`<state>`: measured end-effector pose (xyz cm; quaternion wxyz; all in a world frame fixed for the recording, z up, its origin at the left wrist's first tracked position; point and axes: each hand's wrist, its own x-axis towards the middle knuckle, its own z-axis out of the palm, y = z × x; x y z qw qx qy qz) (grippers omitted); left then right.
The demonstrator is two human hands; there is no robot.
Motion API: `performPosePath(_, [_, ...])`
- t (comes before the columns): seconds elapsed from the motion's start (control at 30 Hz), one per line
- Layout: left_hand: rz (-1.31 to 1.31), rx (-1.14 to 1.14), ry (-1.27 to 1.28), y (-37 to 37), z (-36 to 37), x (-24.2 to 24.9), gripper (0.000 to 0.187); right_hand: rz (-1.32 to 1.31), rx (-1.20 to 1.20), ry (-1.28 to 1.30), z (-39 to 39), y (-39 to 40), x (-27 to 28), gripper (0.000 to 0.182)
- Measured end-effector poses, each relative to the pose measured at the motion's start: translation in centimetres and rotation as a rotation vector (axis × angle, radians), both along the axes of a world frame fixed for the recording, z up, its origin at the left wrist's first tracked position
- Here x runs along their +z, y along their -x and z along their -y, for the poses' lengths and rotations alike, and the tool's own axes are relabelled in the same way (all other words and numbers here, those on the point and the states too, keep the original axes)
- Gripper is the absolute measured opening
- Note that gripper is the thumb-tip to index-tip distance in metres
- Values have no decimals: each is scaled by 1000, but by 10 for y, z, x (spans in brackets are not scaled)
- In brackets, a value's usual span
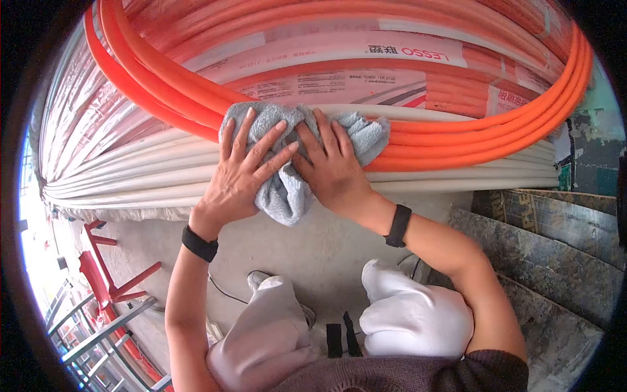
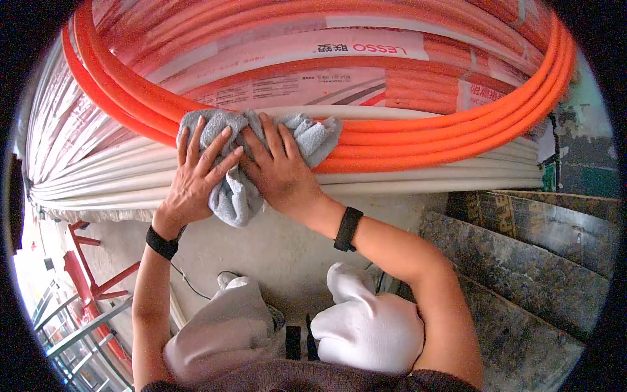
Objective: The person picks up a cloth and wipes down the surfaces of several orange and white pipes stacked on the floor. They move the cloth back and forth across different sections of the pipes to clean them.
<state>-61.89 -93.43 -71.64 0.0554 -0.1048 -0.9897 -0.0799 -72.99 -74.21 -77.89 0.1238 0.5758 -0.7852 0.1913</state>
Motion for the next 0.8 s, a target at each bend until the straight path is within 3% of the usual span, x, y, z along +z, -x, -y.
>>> performPosePath(0.2, [24,101,19,3,-26,0,99,5,18,-13,-22,7,-1,41])
performPosePath(0.33, [20,138,-27,8,-42,-6,97,0,-34,-39,-53,18,-6,59])
performPosePath(0.37, [-6,134,7,10,-45,-11,108,18,-53,-100,-66,22,-6,70])
performPosePath(0.47, [22,147,-104,19,-60,-10,123,82,-165,-143,-107,36,-5,78])
performPosePath(0.5, [78,110,-78,23,-65,-7,138,67,-225,-171,-123,43,-6,80])
performPosePath(0.6, [168,-87,-139,39,-85,-10,135,62,-388,-224,-169,64,-5,85])
performPosePath(0.7, [70,-244,-87,57,-107,-25,120,102,-500,-222,-195,83,19,89])
performPosePath(0.8, [-173,-286,341,72,-110,-27,98,74,-564,-216,-204,102,23,90])
